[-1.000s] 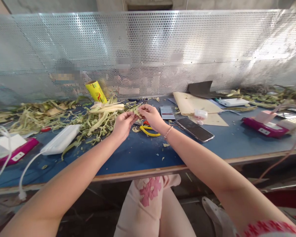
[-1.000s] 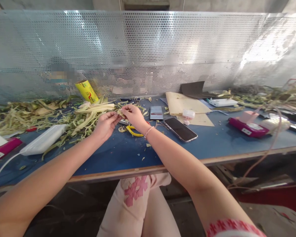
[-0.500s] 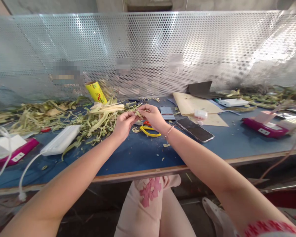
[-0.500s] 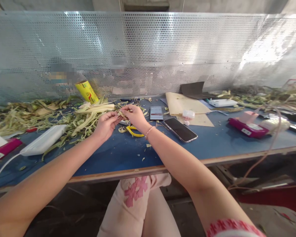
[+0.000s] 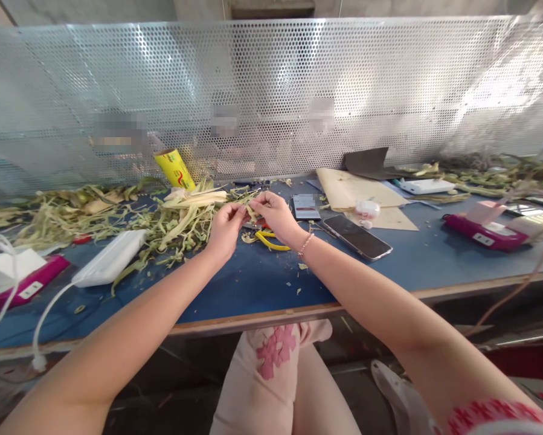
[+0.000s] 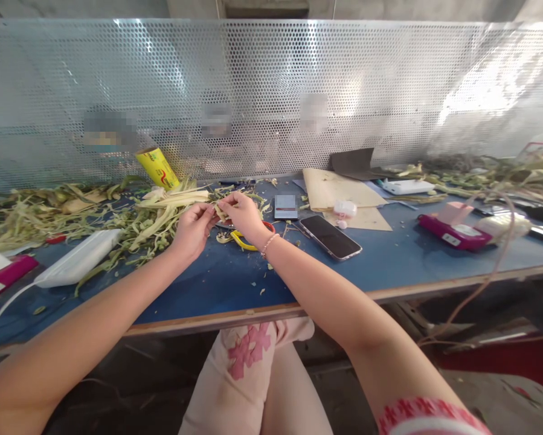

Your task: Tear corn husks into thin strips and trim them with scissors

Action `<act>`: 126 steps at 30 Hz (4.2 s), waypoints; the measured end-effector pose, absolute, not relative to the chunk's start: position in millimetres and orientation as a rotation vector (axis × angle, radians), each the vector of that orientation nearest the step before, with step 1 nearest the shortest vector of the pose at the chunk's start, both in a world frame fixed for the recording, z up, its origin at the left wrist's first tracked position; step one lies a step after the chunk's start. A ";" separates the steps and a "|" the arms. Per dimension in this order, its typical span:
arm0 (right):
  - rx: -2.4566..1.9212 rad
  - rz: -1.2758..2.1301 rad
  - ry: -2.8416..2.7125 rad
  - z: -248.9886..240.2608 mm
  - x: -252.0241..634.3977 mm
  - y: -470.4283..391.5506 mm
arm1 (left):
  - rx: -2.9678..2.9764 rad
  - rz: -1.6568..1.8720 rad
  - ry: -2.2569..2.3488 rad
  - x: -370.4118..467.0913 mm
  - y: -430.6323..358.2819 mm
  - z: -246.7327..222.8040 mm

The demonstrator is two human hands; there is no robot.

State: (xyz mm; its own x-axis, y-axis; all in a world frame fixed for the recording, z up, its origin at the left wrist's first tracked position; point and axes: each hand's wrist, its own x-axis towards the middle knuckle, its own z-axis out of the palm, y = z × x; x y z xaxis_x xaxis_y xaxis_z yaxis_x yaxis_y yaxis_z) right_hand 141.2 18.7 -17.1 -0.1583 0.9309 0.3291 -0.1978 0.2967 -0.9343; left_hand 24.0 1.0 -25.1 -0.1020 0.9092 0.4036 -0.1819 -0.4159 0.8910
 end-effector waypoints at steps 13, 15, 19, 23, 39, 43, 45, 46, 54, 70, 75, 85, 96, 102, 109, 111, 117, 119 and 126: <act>-0.665 1.384 -1.274 -10.3 135.8 3.5 | 1.585 1.824 1.143 19.2 -1.3 -29.9; -0.648 1.406 -1.251 -10.6 134.9 2.6 | 1.605 1.851 1.180 19.8 -2.7 -29.0; -0.657 1.392 -1.233 -10.3 133.9 2.0 | 1.619 1.871 1.204 20.1 -2.9 -29.1; -0.715 1.393 -1.241 -7.8 133.4 1.4 | 1.633 1.868 1.210 19.9 -2.8 -29.3; -0.858 1.132 -1.383 -5.1 132.0 -0.9 | 2.398 1.713 1.298 15.0 -9.1 -24.6; -0.827 0.619 -1.584 -12.0 133.4 4.8 | 2.290 1.693 1.309 16.7 -10.9 -24.9; -0.786 0.415 -1.652 -15.6 134.6 7.9 | 2.154 1.702 1.307 18.9 -10.0 -25.8; -0.769 0.354 -1.681 -17.1 135.2 9.0 | 2.082 1.712 1.299 20.1 -9.1 -26.4; -0.899 0.094 -1.935 -20.9 136.1 8.8 | 1.585 1.638 1.226 25.6 -4.6 -28.0; -0.758 0.238 -1.840 -29.2 128.6 13.8 | 1.730 1.766 1.416 19.5 -0.2 -31.1; -0.778 0.344 -1.784 -28.4 128.0 14.8 | 1.667 1.750 1.352 16.7 4.9 -30.8; -0.842 0.480 -1.687 -22.1 127.8 11.0 | 1.518 1.738 1.159 15.8 10.7 -26.7; -0.884 1.082 -1.416 -31.6 118.4 15.9 | 1.879 1.792 1.484 11.9 5.5 -25.2; -0.857 1.303 -1.320 -30.1 114.7 13.1 | 1.883 1.848 1.509 14.8 2.8 -23.4; -0.822 1.017 -1.450 -33.3 116.6 13.5 | 1.891 1.821 1.441 14.1 5.6 -28.0; -0.851 0.844 -1.500 -32.6 119.4 13.6 | 1.811 1.786 1.370 16.7 5.3 -30.2; -0.863 0.502 -1.595 -28.5 128.3 12.0 | 1.610 1.646 1.210 27.3 1.3 -34.5; -0.839 0.478 -1.620 -28.6 129.1 10.7 | 1.626 1.664 1.193 28.4 -0.9 -33.9; -0.793 0.500 -1.607 -27.8 126.9 1.8 | 1.774 1.812 1.281 26.9 -7.3 -30.9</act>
State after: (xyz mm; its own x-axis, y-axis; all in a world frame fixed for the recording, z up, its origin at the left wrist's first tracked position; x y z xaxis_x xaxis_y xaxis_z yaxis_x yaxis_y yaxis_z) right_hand 126.9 1.8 -27.8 -0.0522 0.7307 0.6807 0.2159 0.6738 -0.7067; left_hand 26.9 -7.3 -30.9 -0.1929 0.7391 0.6454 0.3620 -0.5578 0.7469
